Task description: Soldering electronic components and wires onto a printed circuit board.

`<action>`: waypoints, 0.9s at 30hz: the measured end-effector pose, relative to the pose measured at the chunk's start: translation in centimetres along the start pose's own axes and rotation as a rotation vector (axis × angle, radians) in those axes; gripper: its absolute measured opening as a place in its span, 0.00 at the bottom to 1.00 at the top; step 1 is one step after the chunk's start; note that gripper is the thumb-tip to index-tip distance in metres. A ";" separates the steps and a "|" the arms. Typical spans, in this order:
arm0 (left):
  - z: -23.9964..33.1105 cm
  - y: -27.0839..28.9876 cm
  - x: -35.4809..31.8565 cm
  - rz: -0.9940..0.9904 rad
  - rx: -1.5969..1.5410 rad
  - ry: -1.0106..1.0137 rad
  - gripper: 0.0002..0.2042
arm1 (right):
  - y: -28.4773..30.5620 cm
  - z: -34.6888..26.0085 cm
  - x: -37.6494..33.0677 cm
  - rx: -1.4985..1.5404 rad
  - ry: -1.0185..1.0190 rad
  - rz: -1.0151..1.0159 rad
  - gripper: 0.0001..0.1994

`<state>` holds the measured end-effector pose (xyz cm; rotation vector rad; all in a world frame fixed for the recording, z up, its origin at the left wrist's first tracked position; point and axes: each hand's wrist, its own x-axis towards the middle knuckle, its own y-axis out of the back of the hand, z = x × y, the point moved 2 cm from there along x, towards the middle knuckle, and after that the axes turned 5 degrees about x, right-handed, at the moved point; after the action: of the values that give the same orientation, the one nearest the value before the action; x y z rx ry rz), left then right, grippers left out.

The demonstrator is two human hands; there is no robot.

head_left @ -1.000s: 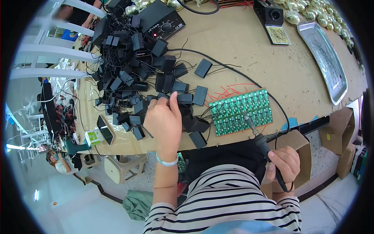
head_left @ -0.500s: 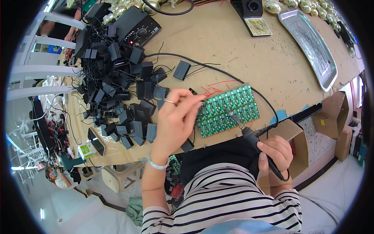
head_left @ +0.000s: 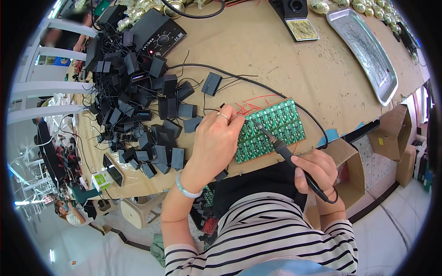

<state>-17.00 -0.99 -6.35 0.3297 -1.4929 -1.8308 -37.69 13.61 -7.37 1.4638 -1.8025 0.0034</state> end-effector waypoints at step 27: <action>0.1 0.3 1.6 -0.158 -0.151 0.139 0.04 | -0.2 0.0 0.3 -0.008 0.015 -0.022 0.15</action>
<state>-18.08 -2.03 -5.65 0.5027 -1.2567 -1.9881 -37.50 13.25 -7.28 1.4744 -1.7728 -0.0041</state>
